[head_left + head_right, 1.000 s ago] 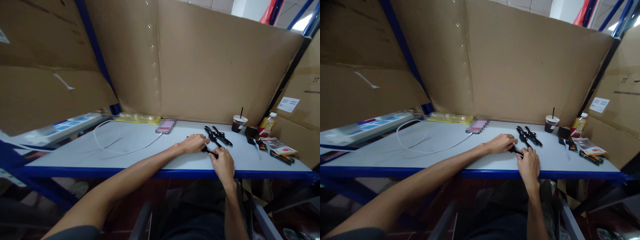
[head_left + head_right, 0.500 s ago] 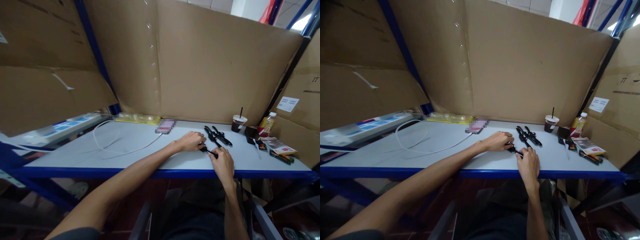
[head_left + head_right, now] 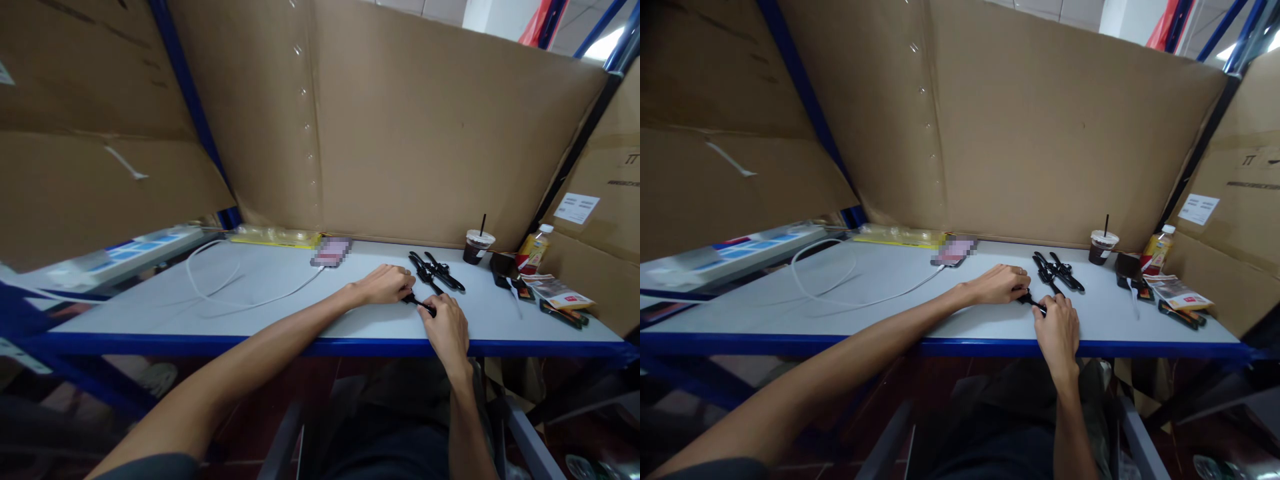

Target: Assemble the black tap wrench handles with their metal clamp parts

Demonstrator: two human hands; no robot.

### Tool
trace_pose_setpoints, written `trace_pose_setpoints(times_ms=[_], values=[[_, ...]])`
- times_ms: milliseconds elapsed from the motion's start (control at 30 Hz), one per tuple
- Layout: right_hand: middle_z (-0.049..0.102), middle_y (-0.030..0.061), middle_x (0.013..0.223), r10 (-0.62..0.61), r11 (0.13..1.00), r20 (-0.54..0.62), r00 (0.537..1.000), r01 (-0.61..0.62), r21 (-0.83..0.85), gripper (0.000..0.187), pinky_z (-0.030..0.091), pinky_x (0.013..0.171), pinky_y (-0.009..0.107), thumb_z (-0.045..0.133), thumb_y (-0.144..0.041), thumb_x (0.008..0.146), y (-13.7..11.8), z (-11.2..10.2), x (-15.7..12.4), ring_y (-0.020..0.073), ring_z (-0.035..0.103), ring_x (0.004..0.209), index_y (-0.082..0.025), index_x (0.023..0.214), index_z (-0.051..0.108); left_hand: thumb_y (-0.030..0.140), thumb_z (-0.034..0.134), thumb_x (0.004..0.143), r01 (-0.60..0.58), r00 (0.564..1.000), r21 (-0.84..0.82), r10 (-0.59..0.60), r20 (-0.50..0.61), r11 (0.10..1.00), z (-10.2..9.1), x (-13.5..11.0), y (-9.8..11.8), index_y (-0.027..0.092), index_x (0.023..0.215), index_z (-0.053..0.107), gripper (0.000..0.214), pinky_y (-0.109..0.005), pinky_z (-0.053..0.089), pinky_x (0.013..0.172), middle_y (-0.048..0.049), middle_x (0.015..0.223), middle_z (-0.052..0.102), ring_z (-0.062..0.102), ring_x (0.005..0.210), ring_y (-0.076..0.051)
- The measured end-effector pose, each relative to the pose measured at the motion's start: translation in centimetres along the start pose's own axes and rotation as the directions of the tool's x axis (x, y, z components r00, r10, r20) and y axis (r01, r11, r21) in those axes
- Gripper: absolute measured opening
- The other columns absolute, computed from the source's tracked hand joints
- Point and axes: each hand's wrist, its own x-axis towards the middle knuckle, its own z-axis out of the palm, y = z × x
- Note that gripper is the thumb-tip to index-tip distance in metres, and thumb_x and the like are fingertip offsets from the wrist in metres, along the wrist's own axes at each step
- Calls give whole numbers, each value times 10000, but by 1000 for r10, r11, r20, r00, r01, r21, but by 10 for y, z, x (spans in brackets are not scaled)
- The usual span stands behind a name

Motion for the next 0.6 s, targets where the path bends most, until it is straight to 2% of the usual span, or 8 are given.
trace_pose_setpoints(times_ms=[200,367,500,600], values=[[679,55,1042,-3,1000,15,1000,3,-10,130,403,811,323,611,-299,975,0,-1,0,227,605,1022,-233,974,722,215,540,942,89,996,-15,-89,-28,996,10,5,-1,205,1067,668,179,-287,385,645,-67,974,703,647,810,-196],[682,54,1040,5,1000,9,1000,-5,-7,127,405,823,316,611,-305,977,0,0,-1,223,606,1028,-235,973,717,183,510,934,68,998,7,-68,-6,998,9,5,-2,207,918,688,181,-282,357,630,-55,924,694,631,783,-181],[687,51,1034,2,1000,3,1000,-1,-8,115,406,815,314,614,-298,973,-2,-1,0,222,609,1025,-240,963,713,205,517,936,91,996,37,-91,-8,995,8,5,-2,200,909,689,173,-293,315,596,-57,905,693,633,772,-182],[685,54,1053,11,1000,7,1000,-11,-4,110,405,808,318,627,-306,966,-1,-1,0,227,609,1033,-239,964,715,240,507,961,63,998,69,-63,2,996,6,4,-4,200,917,696,198,-297,312,593,-68,906,694,629,764,-181]])
